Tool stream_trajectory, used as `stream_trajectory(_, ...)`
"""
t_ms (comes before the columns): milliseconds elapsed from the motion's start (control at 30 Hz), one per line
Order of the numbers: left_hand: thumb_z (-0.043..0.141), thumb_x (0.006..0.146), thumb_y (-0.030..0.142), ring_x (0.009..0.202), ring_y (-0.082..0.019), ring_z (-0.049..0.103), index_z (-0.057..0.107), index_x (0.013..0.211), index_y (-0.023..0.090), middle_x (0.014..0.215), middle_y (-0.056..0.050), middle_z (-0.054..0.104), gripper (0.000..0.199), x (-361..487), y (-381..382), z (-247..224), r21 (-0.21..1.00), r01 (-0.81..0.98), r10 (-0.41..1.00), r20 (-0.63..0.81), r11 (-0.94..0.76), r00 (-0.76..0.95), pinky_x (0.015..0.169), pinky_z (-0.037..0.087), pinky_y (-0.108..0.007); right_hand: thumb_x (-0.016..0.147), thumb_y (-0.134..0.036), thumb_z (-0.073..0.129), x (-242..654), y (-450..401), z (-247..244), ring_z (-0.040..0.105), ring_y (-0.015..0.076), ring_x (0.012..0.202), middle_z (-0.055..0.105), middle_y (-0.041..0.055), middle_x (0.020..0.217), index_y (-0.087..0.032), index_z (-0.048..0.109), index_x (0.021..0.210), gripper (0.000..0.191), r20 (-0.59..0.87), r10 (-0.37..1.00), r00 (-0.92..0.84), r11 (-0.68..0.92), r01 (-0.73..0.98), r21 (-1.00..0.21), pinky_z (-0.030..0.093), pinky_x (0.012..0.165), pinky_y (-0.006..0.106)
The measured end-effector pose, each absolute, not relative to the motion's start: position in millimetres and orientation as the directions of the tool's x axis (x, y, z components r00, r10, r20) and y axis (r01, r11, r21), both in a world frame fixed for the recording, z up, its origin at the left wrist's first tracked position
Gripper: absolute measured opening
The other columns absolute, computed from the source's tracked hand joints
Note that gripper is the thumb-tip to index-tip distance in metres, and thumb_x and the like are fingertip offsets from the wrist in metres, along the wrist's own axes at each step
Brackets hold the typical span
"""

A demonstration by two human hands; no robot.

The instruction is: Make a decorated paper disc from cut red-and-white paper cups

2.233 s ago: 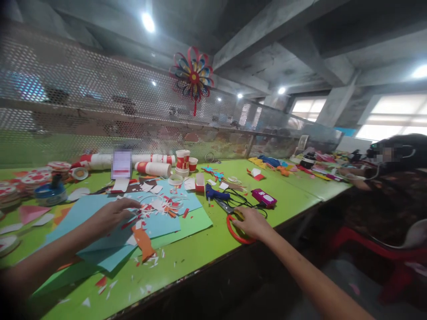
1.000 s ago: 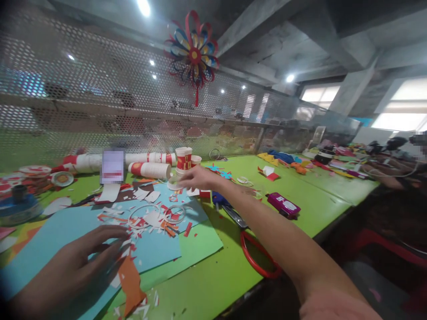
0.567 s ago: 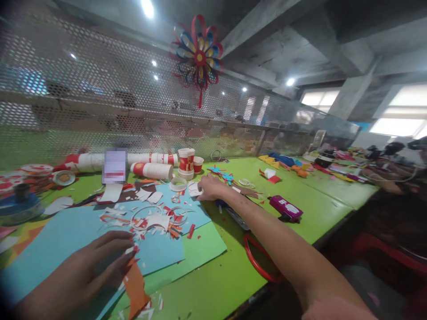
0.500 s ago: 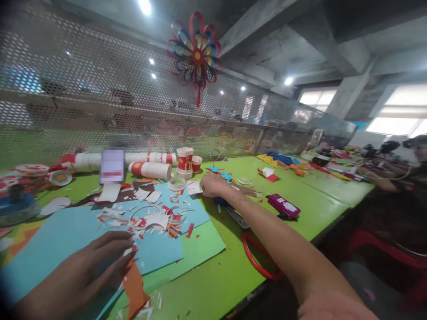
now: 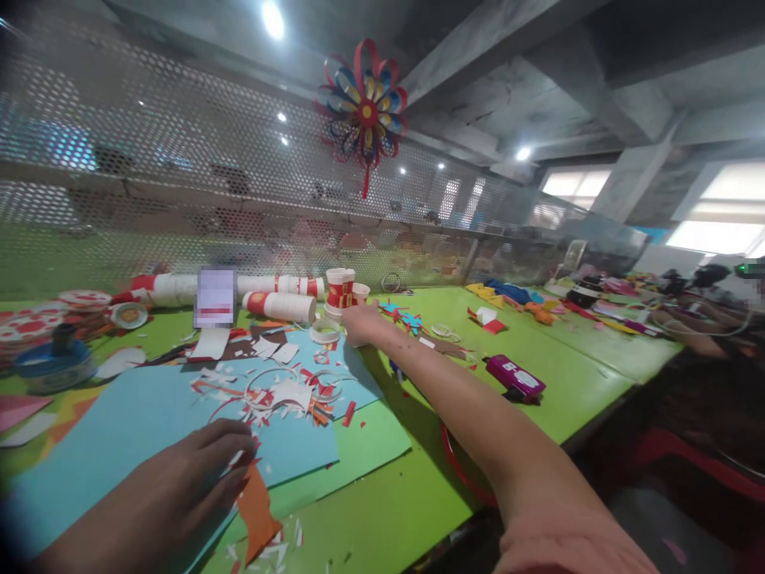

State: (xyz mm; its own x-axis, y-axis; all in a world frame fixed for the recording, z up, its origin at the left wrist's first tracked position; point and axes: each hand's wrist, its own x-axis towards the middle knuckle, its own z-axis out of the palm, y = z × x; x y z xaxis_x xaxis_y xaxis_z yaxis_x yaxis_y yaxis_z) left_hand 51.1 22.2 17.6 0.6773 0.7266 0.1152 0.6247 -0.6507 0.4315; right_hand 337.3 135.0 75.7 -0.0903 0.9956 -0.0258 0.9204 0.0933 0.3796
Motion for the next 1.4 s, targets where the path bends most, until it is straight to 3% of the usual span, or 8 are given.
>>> stream_trajectory(200, 0.038, 0.091, 0.037, 0.082, -0.022, 0.063, 0.068, 0.09, 0.022, 0.098, -0.009, 0.065, 0.034, 52.0, 19.1, 19.7, 0.426, 0.614, 0.726, 0.174, -0.665, 0.666, 0.076, 0.051, -0.036, 0.091, -0.03, 0.059, 342.8, 157.5, 57.7, 0.063, 0.0213, 0.098, 0.061, 0.0085, 0.116, -0.015, 0.058, 0.117, 0.029, -0.051, 0.996, -0.073, 0.084, 0.962, 0.261, 0.053, 0.081, 0.039)
stream_trajectory(433, 0.039, 0.09, 0.035, 0.077, -0.02, 0.062, 0.067, 0.083, 0.021, 0.089, -0.008, 0.064, 0.032, 51.7, 15.0, 23.6, 0.42, 0.596, 0.712, 0.214, -0.685, 0.668, 0.071, 0.05, -0.031, 0.092, -0.032, 0.057, 360.2, 168.6, 60.7, 0.062, 0.0219, 0.099, 0.06, 0.0082, 0.118, -0.016, 0.056, 0.119, 0.031, 0.098, 0.992, -0.076, 0.068, 0.994, 0.087, 0.053, 0.083, 0.042)
stream_trajectory(700, 0.032, 0.091, 0.027, 0.089, -0.025, 0.061, 0.065, 0.093, 0.018, 0.103, -0.013, 0.061, 0.034, 53.1, 18.0, 18.6, 0.358, 0.647, 0.711, 0.074, -0.674, 0.7, 0.08, 0.049, -0.043, 0.091, -0.03, 0.059, 359.5, 176.4, 48.2, 0.062, 0.0224, 0.098, 0.06, 0.0073, 0.119, -0.015, 0.058, 0.117, 0.03, 0.11, 0.99, -0.088, 0.101, 0.987, -0.125, 0.054, 0.08, 0.04)
stream_trajectory(833, 0.036, 0.09, 0.029, 0.085, -0.023, 0.061, 0.066, 0.088, 0.019, 0.097, -0.011, 0.063, 0.032, 52.3, 16.5, 19.5, 0.372, 0.634, 0.713, 0.119, -0.678, 0.691, 0.077, 0.05, -0.039, 0.091, -0.03, 0.058, 364.2, 173.7, 65.5, 0.062, 0.0224, 0.098, 0.06, 0.0074, 0.119, -0.015, 0.058, 0.117, 0.03, 0.159, 0.985, -0.066, 0.103, 0.967, -0.235, 0.053, 0.081, 0.04)
stream_trajectory(1033, 0.039, 0.09, 0.033, 0.078, -0.021, 0.061, 0.066, 0.083, 0.02, 0.09, -0.009, 0.063, 0.031, 52.6, 16.1, 19.7, 0.398, 0.607, 0.708, 0.185, -0.688, 0.681, 0.072, 0.05, -0.034, 0.092, -0.033, 0.058, 336.3, 135.1, 72.9, 0.066, 0.0157, 0.081, 0.068, 0.0057, 0.099, -0.014, 0.061, 0.111, 0.027, 0.142, 0.965, -0.22, 0.259, 0.877, -0.404, 0.056, 0.072, 0.033)
stream_trajectory(1167, 0.034, 0.092, 0.03, 0.084, -0.023, 0.06, 0.064, 0.086, 0.019, 0.095, -0.01, 0.061, 0.033, 52.2, 17.3, 18.2, 0.357, 0.625, 0.696, 0.112, -0.695, 0.709, 0.076, 0.049, -0.039, 0.09, -0.031, 0.062, 327.0, 122.3, 63.7, 0.066, 0.0133, 0.072, 0.07, 0.0028, 0.089, -0.013, 0.065, 0.103, 0.022, 0.047, 0.967, -0.249, 0.247, 0.882, -0.401, 0.056, 0.067, 0.029)
stream_trajectory(1300, 0.03, 0.094, 0.026, 0.085, -0.024, 0.059, 0.062, 0.089, 0.017, 0.096, -0.011, 0.059, 0.034, 51.9, 15.7, 19.7, 0.33, 0.638, 0.69, 0.06, -0.696, 0.722, 0.076, 0.048, -0.041, 0.091, -0.031, 0.058, 328.9, 139.4, 55.4, 0.064, 0.0217, 0.094, 0.063, 0.006, 0.113, -0.014, 0.061, 0.112, 0.027, 0.084, 0.992, -0.094, 0.114, 0.949, -0.295, 0.054, 0.078, 0.038)
stream_trajectory(1400, 0.03, 0.093, 0.023, 0.086, -0.024, 0.059, 0.062, 0.089, 0.016, 0.096, -0.011, 0.059, 0.033, 52.9, 14.7, 22.4, 0.326, 0.645, 0.695, 0.055, -0.691, 0.717, 0.077, 0.048, -0.042, 0.092, -0.03, 0.057, 323.1, 156.9, 45.4, 0.061, 0.0227, 0.102, 0.058, 0.0086, 0.122, -0.017, 0.056, 0.12, 0.031, 0.113, 0.992, -0.057, 0.082, 0.968, -0.236, 0.052, 0.085, 0.043)
